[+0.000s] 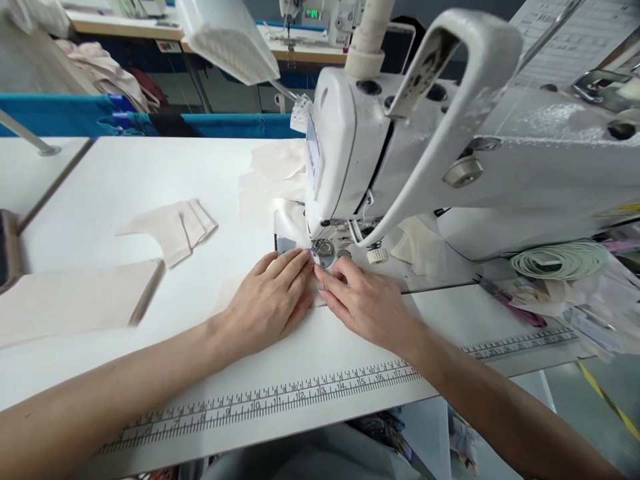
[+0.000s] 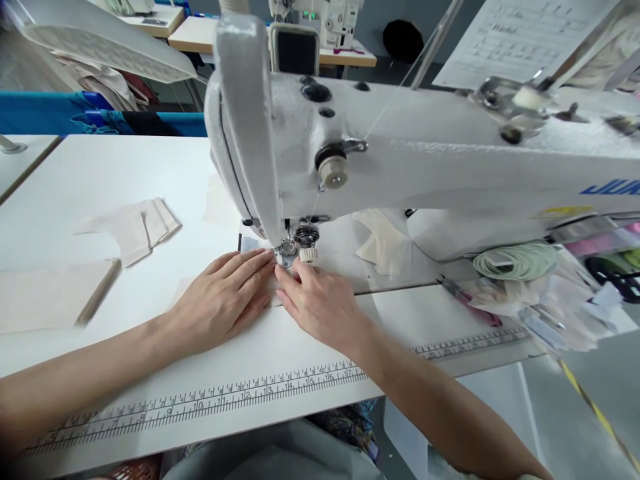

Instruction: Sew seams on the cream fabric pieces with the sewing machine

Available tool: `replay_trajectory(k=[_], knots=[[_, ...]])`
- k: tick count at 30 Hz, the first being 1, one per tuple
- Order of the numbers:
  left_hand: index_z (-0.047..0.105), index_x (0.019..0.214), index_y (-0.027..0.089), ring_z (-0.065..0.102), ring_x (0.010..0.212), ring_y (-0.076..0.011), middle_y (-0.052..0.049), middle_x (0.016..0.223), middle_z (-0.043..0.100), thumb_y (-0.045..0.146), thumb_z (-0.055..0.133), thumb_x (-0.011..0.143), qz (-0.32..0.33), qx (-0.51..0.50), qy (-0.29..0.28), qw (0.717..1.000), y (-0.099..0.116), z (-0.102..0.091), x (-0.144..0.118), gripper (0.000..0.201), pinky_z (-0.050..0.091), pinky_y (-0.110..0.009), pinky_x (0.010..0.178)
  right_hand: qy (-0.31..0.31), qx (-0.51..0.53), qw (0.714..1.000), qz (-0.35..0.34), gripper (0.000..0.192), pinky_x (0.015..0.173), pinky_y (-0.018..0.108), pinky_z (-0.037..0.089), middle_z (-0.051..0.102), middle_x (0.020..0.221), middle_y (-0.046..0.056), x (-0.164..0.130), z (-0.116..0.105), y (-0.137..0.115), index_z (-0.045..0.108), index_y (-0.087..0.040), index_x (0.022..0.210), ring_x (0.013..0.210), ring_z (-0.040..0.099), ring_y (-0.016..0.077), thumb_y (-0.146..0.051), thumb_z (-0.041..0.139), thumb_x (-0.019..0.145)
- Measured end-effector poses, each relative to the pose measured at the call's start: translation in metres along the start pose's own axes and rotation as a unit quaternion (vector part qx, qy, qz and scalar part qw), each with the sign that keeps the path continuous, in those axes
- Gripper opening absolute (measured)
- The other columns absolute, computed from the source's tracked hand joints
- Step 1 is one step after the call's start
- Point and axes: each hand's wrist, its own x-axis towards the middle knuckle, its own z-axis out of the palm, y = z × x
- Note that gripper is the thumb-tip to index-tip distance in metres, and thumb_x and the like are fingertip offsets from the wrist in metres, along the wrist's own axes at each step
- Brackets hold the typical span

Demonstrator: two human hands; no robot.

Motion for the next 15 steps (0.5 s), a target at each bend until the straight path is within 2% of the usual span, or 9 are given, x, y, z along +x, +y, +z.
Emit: replay_trajectory(k=[6, 15], knots=[[0.055, 0.126, 0.002, 0.051, 0.126, -0.0320, -0.020, 0.133, 0.057, 0.029, 0.038, 0.097, 0.011, 0.003, 0.027, 1.000, -0.0002, 0.0021, 0.0010, 0.043, 0.046, -0.049, 0.101, 0.035, -0.017, 0.999, -0.008, 0.036, 0.048, 0.025, 0.032, 0.064, 0.096, 0.005, -0.0005, 0.0003, -0.0014, 0.061, -0.018, 0.126, 0.063, 0.055, 0.0094, -0.033, 0.042, 0.099], [0.056, 0.125, 0.001, 0.052, 0.125, -0.0320, -0.020, 0.133, 0.057, 0.028, 0.039, 0.097, 0.019, 0.011, 0.024, 0.999, -0.0005, -0.0005, 0.0017, 0.042, 0.048, -0.049, 0.099, 0.041, -0.027, 0.999, -0.006, 0.037, 0.047, 0.025, 0.033, 0.064, 0.096, 0.005, -0.0007, 0.0020, -0.0014, 0.061, -0.018, 0.126, 0.059, 0.054, 0.0099, -0.033, 0.042, 0.099]])
